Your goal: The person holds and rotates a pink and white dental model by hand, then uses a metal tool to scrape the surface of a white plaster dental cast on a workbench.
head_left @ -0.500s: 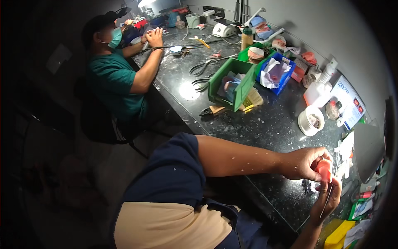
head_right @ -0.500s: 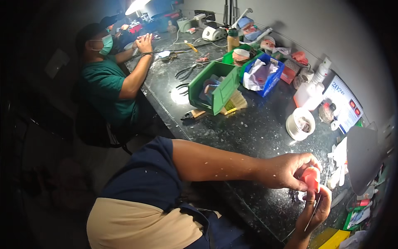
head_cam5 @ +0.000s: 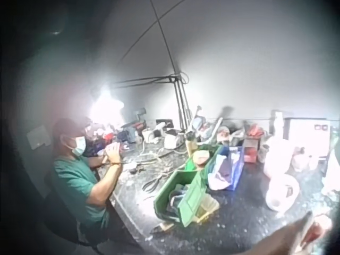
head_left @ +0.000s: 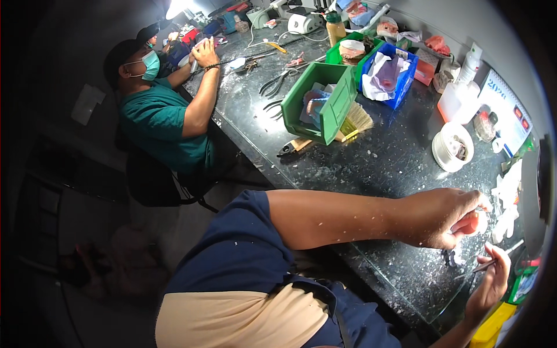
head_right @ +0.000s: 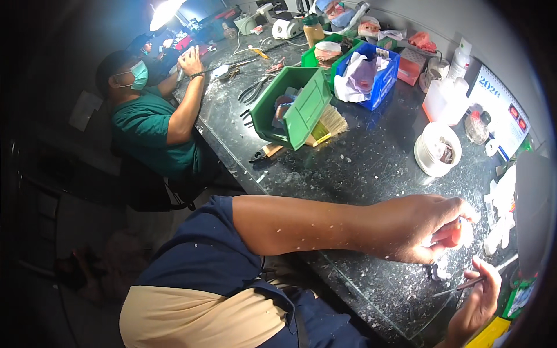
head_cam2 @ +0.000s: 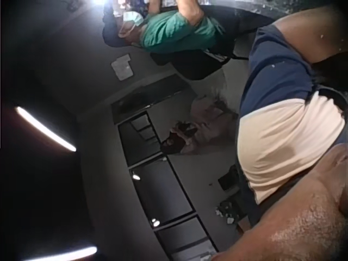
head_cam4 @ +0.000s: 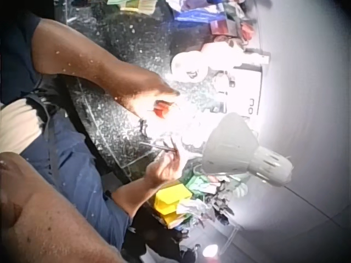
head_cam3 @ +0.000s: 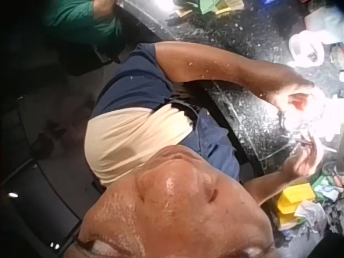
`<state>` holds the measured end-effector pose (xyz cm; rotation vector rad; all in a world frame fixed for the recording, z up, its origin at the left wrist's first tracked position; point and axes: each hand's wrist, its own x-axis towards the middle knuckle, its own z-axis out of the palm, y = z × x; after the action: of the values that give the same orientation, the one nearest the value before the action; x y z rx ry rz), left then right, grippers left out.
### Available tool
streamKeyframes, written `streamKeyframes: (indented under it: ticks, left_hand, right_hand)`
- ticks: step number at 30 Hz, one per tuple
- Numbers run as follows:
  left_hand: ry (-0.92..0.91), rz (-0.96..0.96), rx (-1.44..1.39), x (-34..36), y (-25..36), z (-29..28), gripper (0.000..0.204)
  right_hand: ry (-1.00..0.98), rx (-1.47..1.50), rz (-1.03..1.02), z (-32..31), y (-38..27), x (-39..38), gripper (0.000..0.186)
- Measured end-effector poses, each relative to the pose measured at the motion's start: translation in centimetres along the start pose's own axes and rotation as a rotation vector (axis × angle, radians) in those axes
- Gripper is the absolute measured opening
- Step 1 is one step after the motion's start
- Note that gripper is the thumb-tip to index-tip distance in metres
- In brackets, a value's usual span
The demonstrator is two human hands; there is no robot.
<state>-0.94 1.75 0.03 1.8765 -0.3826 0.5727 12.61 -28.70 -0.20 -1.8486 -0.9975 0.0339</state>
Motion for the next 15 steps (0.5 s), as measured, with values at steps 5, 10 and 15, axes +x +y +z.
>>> streamKeyframes:
  ticks: [5,10,15]
  left_hand:
    - [-0.034,0.023,0.091,0.3,1.3,-0.9,0.062]
    - [0.042,-0.027,0.028,2.1,0.9,-0.8,0.036]
    - [0.098,-0.298,0.072,0.4,-0.1,-2.8,0.039]
  right_hand:
    - [0.038,0.02,0.042,-1.0,-1.4,-0.7,0.035]
    - [0.057,-0.172,0.017,-1.2,-2.2,0.0,0.032]
    - [-0.135,-0.454,0.199,1.0,-4.2,2.3,0.035]
